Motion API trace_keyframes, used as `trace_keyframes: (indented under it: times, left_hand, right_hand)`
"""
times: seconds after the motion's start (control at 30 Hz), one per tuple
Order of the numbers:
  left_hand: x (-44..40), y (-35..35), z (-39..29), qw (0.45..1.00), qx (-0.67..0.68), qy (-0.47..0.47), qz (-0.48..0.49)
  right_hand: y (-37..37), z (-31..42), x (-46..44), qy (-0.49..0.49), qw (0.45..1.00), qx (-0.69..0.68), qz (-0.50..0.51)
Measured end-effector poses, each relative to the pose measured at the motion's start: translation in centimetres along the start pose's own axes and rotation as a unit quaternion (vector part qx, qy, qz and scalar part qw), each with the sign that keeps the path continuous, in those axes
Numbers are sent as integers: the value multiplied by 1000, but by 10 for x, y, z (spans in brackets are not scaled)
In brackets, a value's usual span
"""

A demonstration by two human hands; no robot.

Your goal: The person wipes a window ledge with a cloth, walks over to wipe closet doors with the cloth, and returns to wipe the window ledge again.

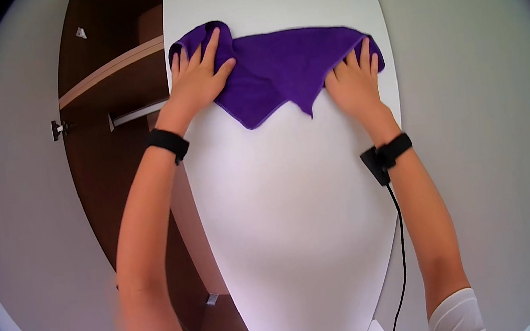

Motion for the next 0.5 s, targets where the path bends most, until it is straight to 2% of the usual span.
trace_keyframes:
  times: [0.07, 0.1, 0.13, 0.17, 0.2, 0.27, 0.3, 0.37, 0.47, 0.5]
  left_hand:
    - [1, -7, -10, 1000, -6, 23, -18]
    - [8, -7, -15, 997, -17, 46, -64]
    - [18, -5, -20, 992, -29, 65, -108]
    - [31, -8, -36, 990, -35, 32, -134]
    - [48, -6, -59, 986, -50, -7, -162]
    - [82, -18, -90, 986, -82, -107, -96]
    - [100, -17, -93, 987, -80, -106, -91]
    - [129, -29, -87, 995, -17, -99, -2]
    - [141, -10, -66, 995, -47, -79, 33]
    - [134, 2, -57, 997, -34, -68, 0]
  right_hand:
    - [-10, 24, -10, 2, 999, 11, -42]
    - [-17, 33, -3, 0, 999, 10, -36]
    - [-20, 54, 12, 58, 997, 12, -53]
    - [-23, 73, 31, 114, 991, 15, -69]
    - [-13, 84, 59, 143, 983, -48, -101]
    - [-18, 92, 108, 160, 984, -58, -47]
    - [-14, 88, 131, 157, 985, -59, -43]
    - [-20, 78, 166, 180, 982, -51, 41]
    - [-12, 62, 165, 223, 972, -44, 61]
    - [-9, 60, 156, 229, 972, -28, 51]
Point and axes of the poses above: each hand's wrist, its own x-axis away from the middle knuckle, its own y-axis out of the back of the hand, z = x × y, the point moved 10 cm from there along -x, towards the middle knuckle, and after that the axes turned 11 degrees about -y, right-handed, at the moved point
